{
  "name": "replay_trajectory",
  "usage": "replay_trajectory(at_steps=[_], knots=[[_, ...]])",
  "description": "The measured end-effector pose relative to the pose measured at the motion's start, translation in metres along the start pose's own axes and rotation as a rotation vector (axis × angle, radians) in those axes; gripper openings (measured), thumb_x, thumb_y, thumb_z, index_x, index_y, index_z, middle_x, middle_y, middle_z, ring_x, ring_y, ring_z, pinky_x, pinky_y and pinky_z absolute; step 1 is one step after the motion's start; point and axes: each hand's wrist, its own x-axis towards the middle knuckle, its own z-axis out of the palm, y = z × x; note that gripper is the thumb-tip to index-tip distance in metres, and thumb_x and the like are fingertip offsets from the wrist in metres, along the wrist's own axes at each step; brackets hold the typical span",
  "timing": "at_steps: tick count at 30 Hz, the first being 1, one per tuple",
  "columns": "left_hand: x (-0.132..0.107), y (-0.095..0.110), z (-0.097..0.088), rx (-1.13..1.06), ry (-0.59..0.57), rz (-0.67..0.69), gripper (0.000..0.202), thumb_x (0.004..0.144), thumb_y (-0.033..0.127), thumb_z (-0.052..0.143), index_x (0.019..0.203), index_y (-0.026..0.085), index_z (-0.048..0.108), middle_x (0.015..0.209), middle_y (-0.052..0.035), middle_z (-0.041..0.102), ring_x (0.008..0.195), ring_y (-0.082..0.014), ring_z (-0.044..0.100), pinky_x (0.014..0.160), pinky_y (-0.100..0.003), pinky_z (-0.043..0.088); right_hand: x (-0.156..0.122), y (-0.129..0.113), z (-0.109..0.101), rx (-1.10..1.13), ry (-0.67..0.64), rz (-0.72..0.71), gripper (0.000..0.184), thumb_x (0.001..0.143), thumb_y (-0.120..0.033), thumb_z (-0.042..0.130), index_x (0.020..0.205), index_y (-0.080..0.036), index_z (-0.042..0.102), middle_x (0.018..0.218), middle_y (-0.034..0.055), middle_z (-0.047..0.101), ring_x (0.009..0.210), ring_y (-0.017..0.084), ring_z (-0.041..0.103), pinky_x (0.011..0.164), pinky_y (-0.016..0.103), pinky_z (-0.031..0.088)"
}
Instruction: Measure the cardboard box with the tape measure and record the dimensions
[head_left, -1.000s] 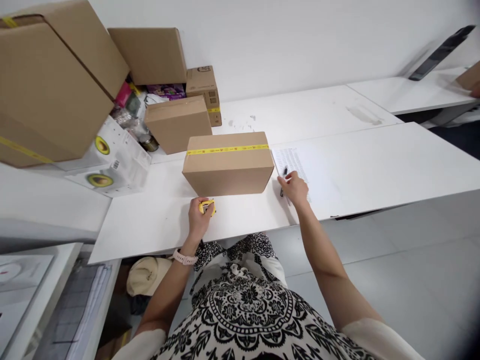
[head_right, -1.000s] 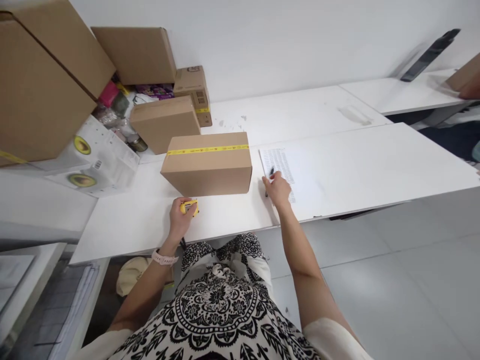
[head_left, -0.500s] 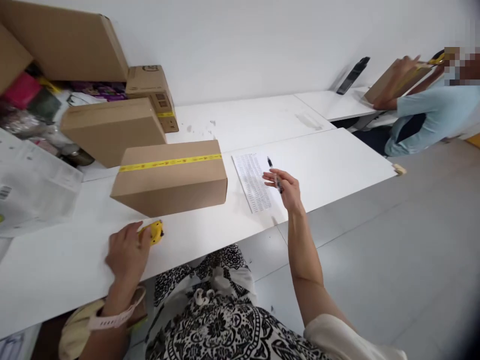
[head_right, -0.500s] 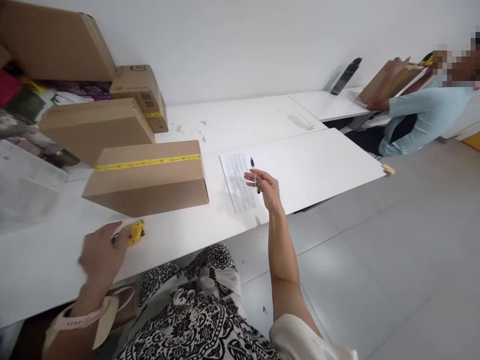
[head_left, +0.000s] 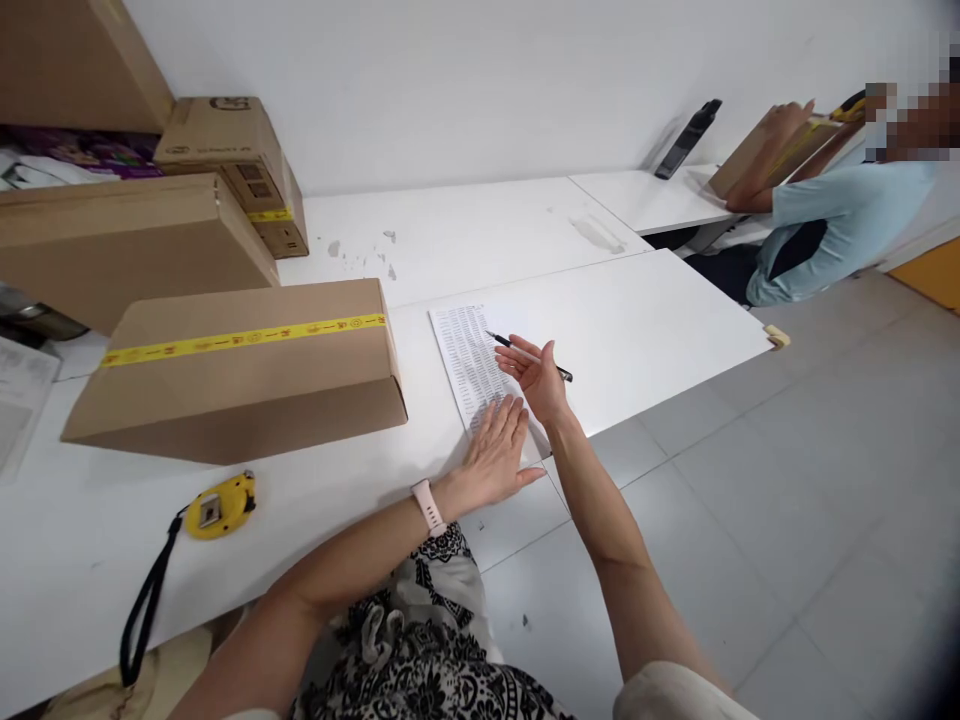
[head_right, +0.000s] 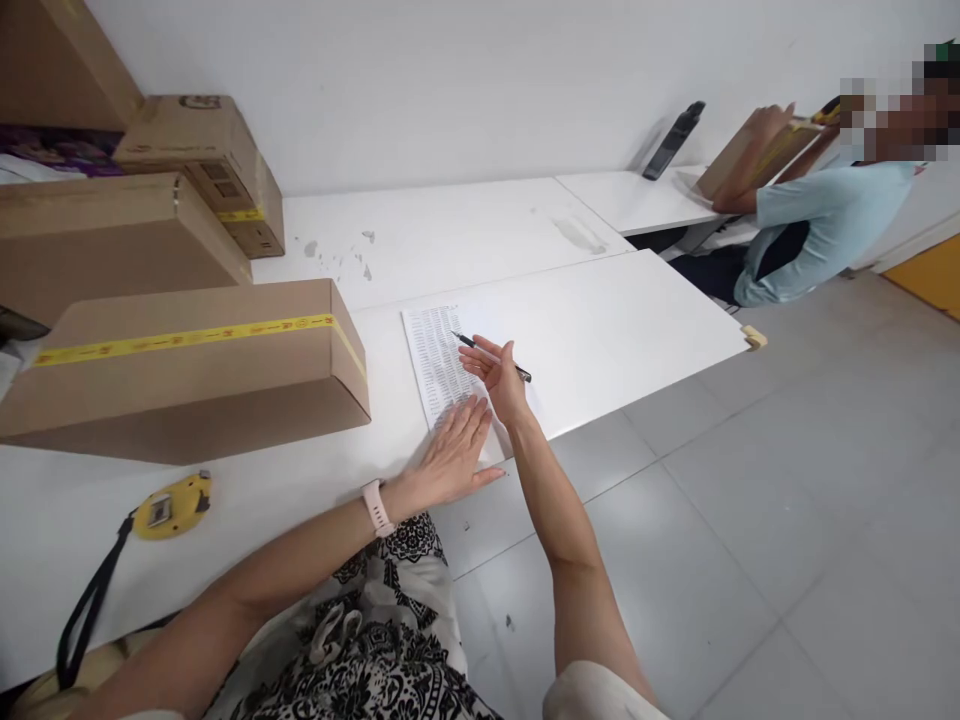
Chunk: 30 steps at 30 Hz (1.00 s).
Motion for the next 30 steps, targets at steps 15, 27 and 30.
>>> replay_trajectory(at_steps=[15,27,30], knots=[[-0.118,-0.018,-0.036,0.233,-0.029,-0.266,0.075,0.099,0.058,0.045,0.162,0.026,0.019,0.172,-0.0112,0.010,0.158,-0.0347,-0.002,0.126,-0.061,0.010,-0.119,0.049,-0.019,-0.920,0.219,-0.291,0.028,0.092,-0.046,0.059,0.110,-0.024,0.061,0.133,0.0111,0.066,0.137,0.033,0.049,0.113,0.055,0.033],[-0.114,0.017,-0.037,-0.594,0.301,-0.542,0.056,0.089,0.035,0.065,0.141,0.023,0.052,0.157,-0.0157,0.043,0.144,-0.0333,0.044,0.114,-0.049,0.042,-0.207,0.016,-0.012,-0.325,0.793,-0.091,0.045,0.066,-0.054,0.081,0.075,-0.022,0.051,0.061,-0.0049,0.049,0.050,0.010,0.042,0.048,0.026,0.036],[-0.105,0.035,-0.054,-1.022,0.344,-0.625,0.061,0.082,0.032,0.073,0.139,0.022,0.055,0.127,-0.0141,0.067,0.113,-0.0273,0.067,0.094,-0.041,0.055,-0.220,-0.040,-0.009,-0.625,0.767,-0.543,0.037,0.071,-0.040,0.082,0.065,-0.021,0.051,0.074,0.0016,0.060,0.060,0.013,0.049,0.055,0.031,0.041]])
